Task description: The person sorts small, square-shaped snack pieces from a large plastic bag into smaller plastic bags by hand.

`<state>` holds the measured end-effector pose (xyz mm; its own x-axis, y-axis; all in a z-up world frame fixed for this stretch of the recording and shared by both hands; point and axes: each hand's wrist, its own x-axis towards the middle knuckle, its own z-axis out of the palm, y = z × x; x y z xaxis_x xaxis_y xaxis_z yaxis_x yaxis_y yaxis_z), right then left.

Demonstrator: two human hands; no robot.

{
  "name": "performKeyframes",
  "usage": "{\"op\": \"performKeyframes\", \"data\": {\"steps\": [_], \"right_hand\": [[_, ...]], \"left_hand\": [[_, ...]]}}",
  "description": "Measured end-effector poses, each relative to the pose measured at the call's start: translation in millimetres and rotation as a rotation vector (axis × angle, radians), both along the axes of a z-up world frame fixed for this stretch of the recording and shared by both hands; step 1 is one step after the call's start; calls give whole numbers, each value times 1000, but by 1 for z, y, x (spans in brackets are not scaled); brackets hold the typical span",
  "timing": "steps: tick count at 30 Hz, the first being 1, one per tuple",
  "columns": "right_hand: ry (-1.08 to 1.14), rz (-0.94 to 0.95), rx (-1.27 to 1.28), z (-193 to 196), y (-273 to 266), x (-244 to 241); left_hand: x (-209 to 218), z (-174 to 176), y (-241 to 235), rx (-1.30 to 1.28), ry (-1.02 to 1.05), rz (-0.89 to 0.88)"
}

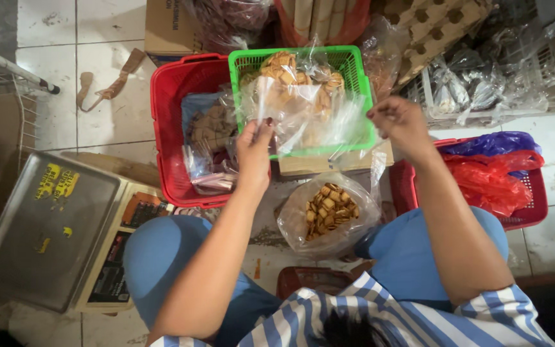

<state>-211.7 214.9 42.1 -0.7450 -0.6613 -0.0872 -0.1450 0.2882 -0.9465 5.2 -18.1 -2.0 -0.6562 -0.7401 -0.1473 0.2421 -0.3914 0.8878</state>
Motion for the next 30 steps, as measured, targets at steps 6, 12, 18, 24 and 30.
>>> {"op": "performKeyframes", "data": {"steps": [6, 12, 18, 24, 30], "right_hand": [[142, -63, 1, -6, 16, -23], [-247, 45, -59, 7, 23, -32], [-362, 319, 105, 32, 39, -37], [-269, 220, 11, 6, 49, -46], [-411, 54, -226, -1, 47, -41]], "left_hand": [[7, 11, 2, -96, 38, -35], [12, 28, -20, 27, -13, 28], [26, 39, -43, -6, -17, 98], [35, 40, -53, 18, -14, 135], [37, 30, -55, 3, 6, 144]]}}
